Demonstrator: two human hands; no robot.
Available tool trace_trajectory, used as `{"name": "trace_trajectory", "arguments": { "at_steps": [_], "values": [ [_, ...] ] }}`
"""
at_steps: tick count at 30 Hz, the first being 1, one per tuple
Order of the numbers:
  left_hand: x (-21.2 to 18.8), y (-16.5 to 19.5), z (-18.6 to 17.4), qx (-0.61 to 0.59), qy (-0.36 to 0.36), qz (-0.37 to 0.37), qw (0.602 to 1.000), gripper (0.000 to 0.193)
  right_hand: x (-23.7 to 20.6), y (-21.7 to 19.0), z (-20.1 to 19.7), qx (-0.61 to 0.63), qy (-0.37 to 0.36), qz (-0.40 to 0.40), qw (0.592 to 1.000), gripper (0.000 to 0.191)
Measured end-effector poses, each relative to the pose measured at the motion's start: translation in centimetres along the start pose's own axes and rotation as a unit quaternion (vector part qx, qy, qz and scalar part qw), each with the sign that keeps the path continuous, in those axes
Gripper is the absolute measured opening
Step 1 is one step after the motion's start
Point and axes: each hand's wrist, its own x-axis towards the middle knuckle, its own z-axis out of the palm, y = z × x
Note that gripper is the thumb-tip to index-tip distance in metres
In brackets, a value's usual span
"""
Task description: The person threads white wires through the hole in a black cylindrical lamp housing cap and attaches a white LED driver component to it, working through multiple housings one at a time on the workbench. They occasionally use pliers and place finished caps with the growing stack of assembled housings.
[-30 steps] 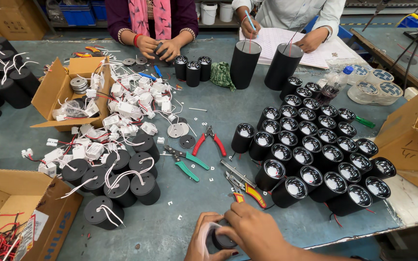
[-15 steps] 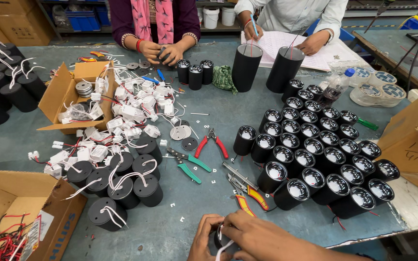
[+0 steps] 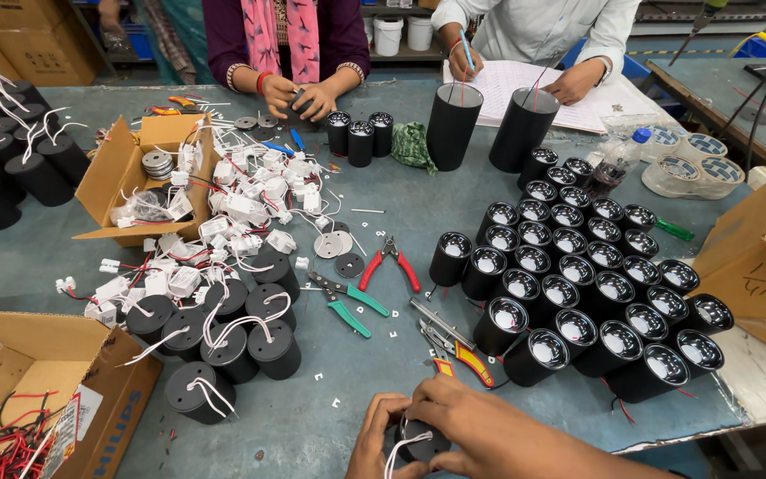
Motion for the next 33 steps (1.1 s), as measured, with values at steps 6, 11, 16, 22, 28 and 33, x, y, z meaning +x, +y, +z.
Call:
{"name": "trace_trajectory", "arguments": {
  "at_steps": [6,11,16,22,28,33],
  "values": [
    [0.1,0.1,0.1,0.000,0.003,-0.038,0.999,0.077,0.3,0.5,0.7,0.018,0.010,0.085,0.996,0.057],
    [0.4,1.5,0.0,0.024,0.006,-0.029,0.999,0.073,0.2,1.0,0.4,0.028,0.010,0.035,0.999,0.054],
    [0.6,3.2,0.6,-0.005,0.017,-0.055,0.998,0.070,0.4,1.3,-0.4,0.035,-0.005,-0.003,0.999,0.054],
    [0.5,2.7,0.4,0.014,0.019,-0.009,1.000,0.073,0.6,1.0,0.6,0.010,0.031,0.045,0.998,0.053],
    [0.6,1.4,0.1,0.005,-0.002,-0.021,1.000,0.074,0.3,1.5,1.2,0.001,0.043,0.020,0.999,0.055],
    [0.3,2.0,0.5,-0.001,0.025,-0.032,0.999,0.070,0.4,1.5,2.6,-0.070,0.045,0.073,0.994,0.058]
  ]
}}
